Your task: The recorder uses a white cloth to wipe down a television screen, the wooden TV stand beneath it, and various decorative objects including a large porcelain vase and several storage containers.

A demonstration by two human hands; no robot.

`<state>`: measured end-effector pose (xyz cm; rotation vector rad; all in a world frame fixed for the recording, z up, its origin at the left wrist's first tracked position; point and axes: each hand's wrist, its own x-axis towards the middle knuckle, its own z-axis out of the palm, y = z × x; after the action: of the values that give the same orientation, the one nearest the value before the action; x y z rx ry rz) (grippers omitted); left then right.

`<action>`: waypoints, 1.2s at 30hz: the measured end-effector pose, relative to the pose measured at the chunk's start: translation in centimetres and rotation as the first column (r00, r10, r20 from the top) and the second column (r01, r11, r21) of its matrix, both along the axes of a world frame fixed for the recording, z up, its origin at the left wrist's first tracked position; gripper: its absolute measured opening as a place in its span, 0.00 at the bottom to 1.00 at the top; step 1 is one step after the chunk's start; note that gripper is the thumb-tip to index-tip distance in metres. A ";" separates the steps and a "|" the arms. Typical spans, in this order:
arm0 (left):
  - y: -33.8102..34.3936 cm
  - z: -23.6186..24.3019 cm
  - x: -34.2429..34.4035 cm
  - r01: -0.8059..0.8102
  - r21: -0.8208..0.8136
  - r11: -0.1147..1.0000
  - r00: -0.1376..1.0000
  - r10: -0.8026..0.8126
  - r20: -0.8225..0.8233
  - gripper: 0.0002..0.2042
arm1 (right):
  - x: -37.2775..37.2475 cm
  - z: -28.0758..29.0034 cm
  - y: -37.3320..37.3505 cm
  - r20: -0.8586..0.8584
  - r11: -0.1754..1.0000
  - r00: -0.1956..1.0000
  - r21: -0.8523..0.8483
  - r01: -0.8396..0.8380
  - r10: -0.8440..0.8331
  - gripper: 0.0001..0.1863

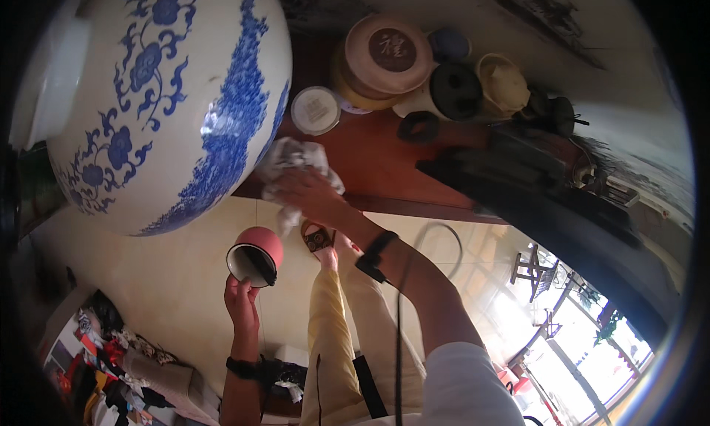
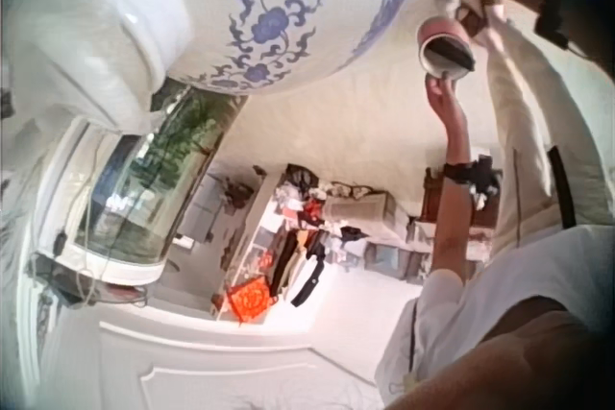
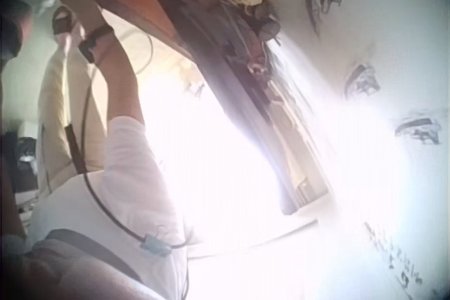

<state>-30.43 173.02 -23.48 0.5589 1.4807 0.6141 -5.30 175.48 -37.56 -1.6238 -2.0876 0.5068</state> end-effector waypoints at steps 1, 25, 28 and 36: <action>0.4 -0.4 0.9 0.011 0.002 1.000 1.000 -0.011 0.026 0.12 | 2.0 -0.3 -1.7 0.133 0.996 0.987 0.027 0.085 -0.088 0.28; 2.9 -10.4 19.0 0.316 0.073 0.946 0.948 -0.317 0.002 0.09 | 11.6 2.2 -14.8 0.185 0.655 0.671 -0.147 0.742 -0.718 0.37; 3.4 -10.0 18.5 0.348 0.070 0.935 0.937 -0.348 -0.011 0.08 | 11.4 2.2 -14.6 0.186 0.663 0.677 -0.142 0.735 -0.712 0.37; 4.8 3.3 22.1 0.754 0.630 0.186 0.616 -0.532 -0.581 0.26 | 12.8 3.7 -15.1 0.225 0.649 0.688 -0.228 0.726 -0.690 0.37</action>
<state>-8.38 177.80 -20.19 2.0328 0.8534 0.5299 7.46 160.37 -33.89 -2.5213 -1.2732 0.4599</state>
